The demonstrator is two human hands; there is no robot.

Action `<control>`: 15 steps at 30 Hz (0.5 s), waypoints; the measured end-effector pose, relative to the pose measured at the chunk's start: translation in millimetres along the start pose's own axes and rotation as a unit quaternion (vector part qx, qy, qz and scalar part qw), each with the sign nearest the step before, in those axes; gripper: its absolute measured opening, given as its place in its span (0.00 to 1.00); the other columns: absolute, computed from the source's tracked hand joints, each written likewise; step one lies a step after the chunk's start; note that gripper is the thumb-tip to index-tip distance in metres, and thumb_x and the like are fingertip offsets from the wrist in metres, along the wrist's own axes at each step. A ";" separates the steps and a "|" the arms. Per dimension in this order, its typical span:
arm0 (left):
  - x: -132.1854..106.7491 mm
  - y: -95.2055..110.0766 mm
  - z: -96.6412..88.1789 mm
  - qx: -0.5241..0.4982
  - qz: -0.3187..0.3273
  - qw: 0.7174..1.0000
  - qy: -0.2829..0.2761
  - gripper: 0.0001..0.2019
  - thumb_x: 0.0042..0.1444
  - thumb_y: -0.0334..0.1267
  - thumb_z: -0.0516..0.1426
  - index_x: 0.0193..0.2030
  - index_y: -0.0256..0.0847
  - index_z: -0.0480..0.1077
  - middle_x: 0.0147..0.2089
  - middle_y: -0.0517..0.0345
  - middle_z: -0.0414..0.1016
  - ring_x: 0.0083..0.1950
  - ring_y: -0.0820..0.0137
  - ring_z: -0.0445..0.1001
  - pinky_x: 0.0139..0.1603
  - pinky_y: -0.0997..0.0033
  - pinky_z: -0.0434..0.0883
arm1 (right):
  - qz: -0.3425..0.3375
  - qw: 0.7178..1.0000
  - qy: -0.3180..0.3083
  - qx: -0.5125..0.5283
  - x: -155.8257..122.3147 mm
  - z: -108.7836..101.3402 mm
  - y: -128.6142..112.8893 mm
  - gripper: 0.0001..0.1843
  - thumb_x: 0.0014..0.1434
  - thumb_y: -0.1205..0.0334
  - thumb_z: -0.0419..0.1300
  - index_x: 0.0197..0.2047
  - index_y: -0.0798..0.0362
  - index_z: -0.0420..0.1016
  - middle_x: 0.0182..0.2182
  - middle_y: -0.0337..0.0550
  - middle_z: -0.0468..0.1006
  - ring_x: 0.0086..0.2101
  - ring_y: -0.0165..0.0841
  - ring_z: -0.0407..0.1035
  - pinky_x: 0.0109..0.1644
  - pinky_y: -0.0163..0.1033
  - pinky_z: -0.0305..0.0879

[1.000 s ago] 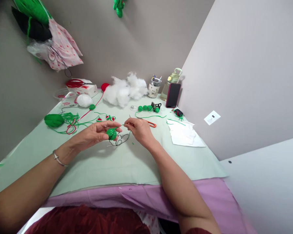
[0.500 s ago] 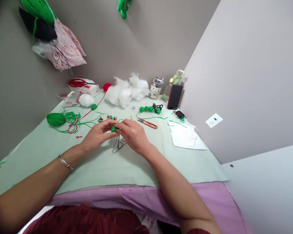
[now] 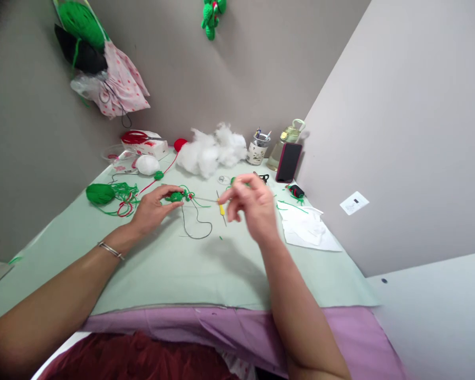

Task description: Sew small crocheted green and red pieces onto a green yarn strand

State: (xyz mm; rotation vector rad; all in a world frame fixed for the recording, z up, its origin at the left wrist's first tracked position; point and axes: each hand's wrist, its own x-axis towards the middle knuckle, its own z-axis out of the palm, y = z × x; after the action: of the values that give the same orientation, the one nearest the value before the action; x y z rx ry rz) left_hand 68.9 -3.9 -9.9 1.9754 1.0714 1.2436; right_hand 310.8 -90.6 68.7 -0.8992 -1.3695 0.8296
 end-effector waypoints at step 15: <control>-5.0 14.5 -0.9 0.037 0.101 0.994 0.035 0.14 0.54 0.35 0.62 0.49 0.43 0.73 0.47 0.53 0.76 0.51 0.62 0.72 0.55 0.59 0.68 | 0.074 0.987 0.085 0.119 23.3 -31.3 32.2 0.13 0.51 0.54 0.68 0.37 0.51 0.76 0.24 0.37 0.71 0.19 0.23 0.52 0.21 0.34 0.44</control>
State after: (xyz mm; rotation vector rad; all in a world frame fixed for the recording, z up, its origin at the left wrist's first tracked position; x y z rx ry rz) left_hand 71.6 -15.7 -0.4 2.1549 0.9825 1.4060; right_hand 343.8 -57.0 50.2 -0.8699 -1.0408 0.9830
